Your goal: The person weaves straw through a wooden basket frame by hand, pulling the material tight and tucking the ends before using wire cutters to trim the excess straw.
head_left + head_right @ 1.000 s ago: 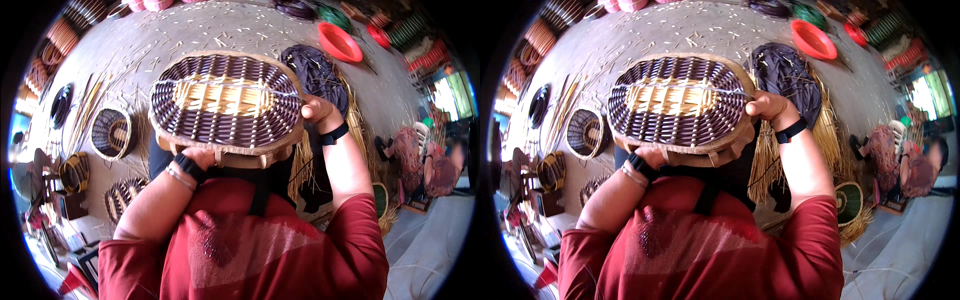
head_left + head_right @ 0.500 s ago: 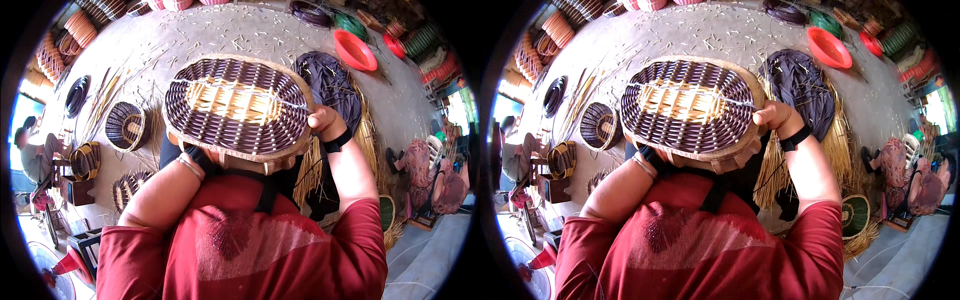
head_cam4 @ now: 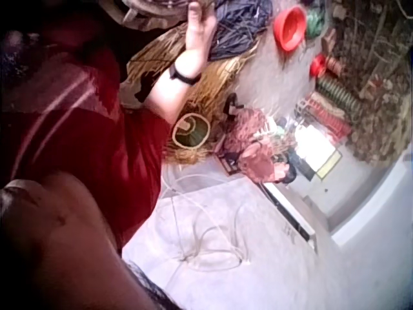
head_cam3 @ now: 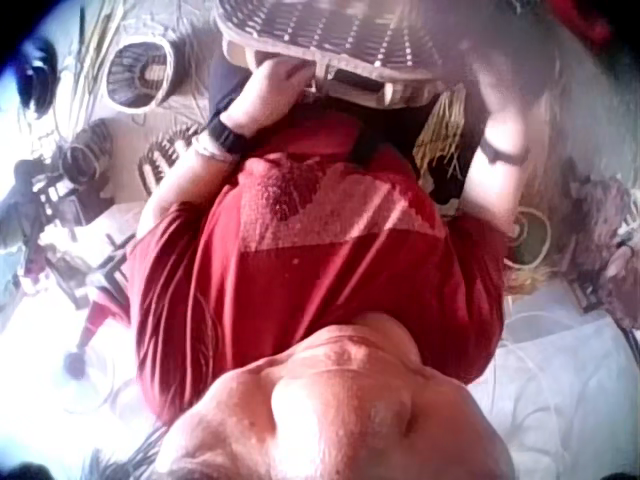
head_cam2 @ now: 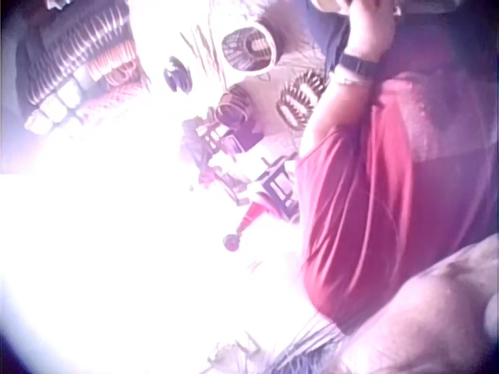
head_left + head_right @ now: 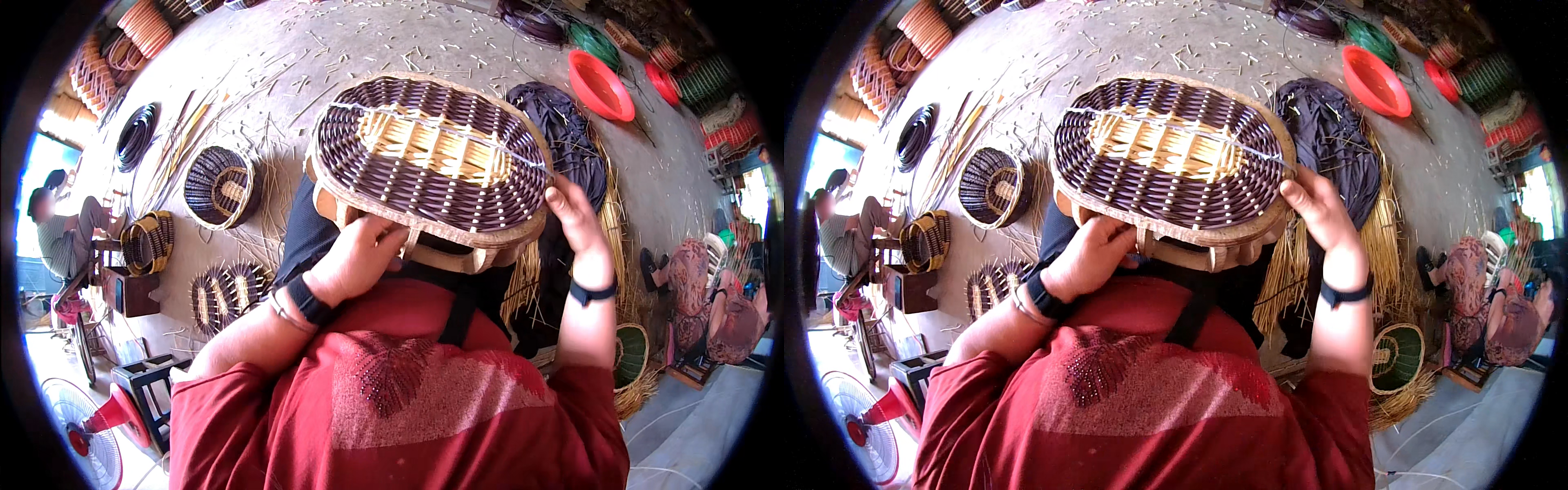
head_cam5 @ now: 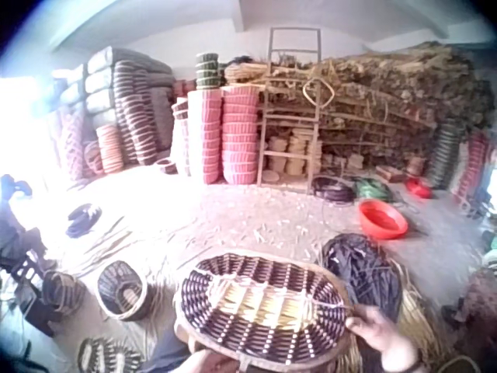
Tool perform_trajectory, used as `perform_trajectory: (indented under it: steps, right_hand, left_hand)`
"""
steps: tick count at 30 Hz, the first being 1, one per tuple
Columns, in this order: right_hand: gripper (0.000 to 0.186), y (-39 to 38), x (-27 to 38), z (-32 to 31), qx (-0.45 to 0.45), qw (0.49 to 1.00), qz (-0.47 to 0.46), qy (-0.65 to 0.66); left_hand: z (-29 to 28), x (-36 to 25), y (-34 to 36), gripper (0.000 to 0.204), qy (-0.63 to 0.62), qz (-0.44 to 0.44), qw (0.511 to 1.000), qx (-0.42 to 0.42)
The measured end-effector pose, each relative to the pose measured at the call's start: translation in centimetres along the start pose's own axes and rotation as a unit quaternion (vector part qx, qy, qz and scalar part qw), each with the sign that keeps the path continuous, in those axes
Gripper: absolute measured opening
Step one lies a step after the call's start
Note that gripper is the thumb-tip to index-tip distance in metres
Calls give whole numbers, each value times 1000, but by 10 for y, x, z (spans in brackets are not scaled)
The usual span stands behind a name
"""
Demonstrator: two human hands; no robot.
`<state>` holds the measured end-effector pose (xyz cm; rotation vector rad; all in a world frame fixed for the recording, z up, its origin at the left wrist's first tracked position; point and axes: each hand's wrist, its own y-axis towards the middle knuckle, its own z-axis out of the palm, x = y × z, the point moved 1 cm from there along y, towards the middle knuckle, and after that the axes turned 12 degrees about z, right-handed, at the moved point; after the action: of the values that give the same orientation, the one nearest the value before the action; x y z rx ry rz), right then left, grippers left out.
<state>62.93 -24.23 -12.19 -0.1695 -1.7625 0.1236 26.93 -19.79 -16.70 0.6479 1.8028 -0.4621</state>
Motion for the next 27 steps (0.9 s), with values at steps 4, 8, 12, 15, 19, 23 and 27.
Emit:
perform_trajectory:
  steps: [4, 8, 12, 15, 19, 23, 27]
  right_hand:
    - [22, -80, -8, 42, -224, 956, -188, -32]
    - [27, -92, -2, 131, 77, 994, 41, 62]
    - [54, -65, -16, 148, 114, 939, 203, 251]
    - [50, -56, -4, 161, 61, 901, 237, 358]
    - [42, -39, -20, 168, 64, 892, 185, 408]
    - [39, -33, -32, 163, 71, 913, 135, 379]
    - [30, -27, -31, 156, 65, 917, 139, 367]
  left_hand:
    - [-12, -18, -22, 18, 42, 10, 999, 28]
    - [-23, -23, -32, 18, 107, 73, 990, 54]
    - [-31, -35, -38, 18, 175, 164, 965, 104]
    - [-28, -32, -39, 17, 163, 194, 958, 132]
    - [-32, -32, -37, 16, 131, 228, 953, 153]
    - [-65, -56, -19, 15, 93, 267, 954, 97]
    - [-141, -44, 27, 24, 119, 133, 975, -129]
